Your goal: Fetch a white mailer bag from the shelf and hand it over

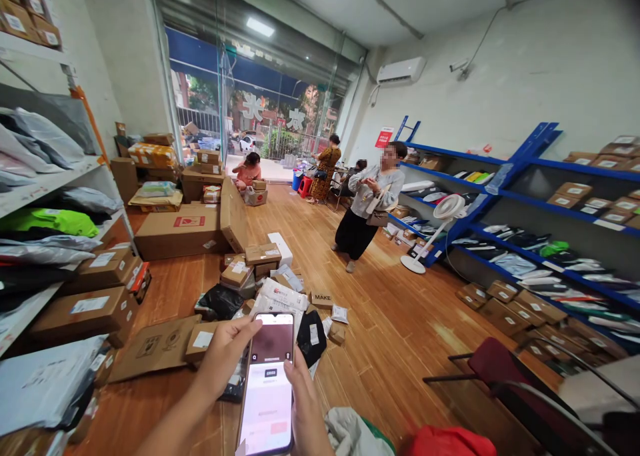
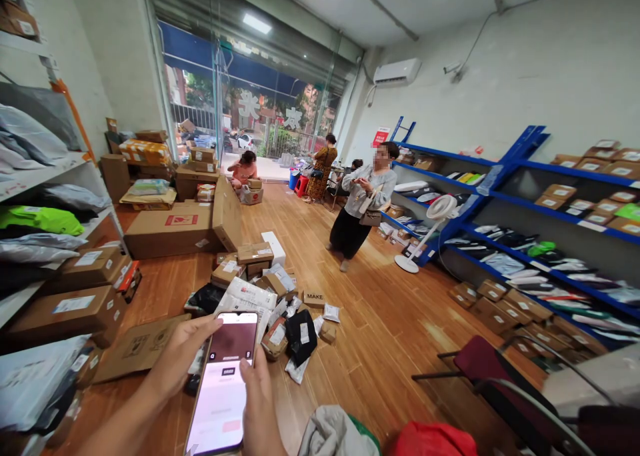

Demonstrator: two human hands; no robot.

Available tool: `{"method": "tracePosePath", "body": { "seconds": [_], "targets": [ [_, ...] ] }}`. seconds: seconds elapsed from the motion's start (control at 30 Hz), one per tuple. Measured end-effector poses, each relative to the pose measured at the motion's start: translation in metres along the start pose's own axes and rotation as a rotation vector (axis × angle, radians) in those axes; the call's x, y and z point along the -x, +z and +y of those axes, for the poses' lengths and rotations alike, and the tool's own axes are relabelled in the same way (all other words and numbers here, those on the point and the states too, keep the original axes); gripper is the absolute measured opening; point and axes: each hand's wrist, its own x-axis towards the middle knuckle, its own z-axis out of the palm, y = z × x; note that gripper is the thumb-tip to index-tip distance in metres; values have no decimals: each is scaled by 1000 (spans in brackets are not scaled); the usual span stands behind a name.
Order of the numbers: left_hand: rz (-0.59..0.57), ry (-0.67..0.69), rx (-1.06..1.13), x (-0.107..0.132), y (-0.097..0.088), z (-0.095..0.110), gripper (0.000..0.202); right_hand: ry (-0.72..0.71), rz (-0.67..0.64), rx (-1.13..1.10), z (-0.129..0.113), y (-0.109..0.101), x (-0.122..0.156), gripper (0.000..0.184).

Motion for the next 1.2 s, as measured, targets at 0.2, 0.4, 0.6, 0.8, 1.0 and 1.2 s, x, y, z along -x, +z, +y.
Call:
{"method": "tracePosePath", "body": {
  "seconds": [0.2,0.4,0.6,0.8,1.0,1.2],
  "targets": [
    [98,-137,183,-10,6,-3,45,-2,44,21,2,-8,-8,71],
    [64,-314,528,-22,9,5,46,122,-121,-177,-16,-50,-11,65],
    [68,-210,404,-42,9,-12,48,43,-246,-421,-30,-90,-2,72],
    [-69,-108,352,-61,26,-42,42,-89,-188,-218,-3,-105,-10,70],
    [-216,-117,186,-92,58,-65,50,-86,-222,10,-17,-107,-50,62],
    [29,26,134,-148,76,-119,69,-141,79,-37,-128,-143,-153,60]
  ]
}}
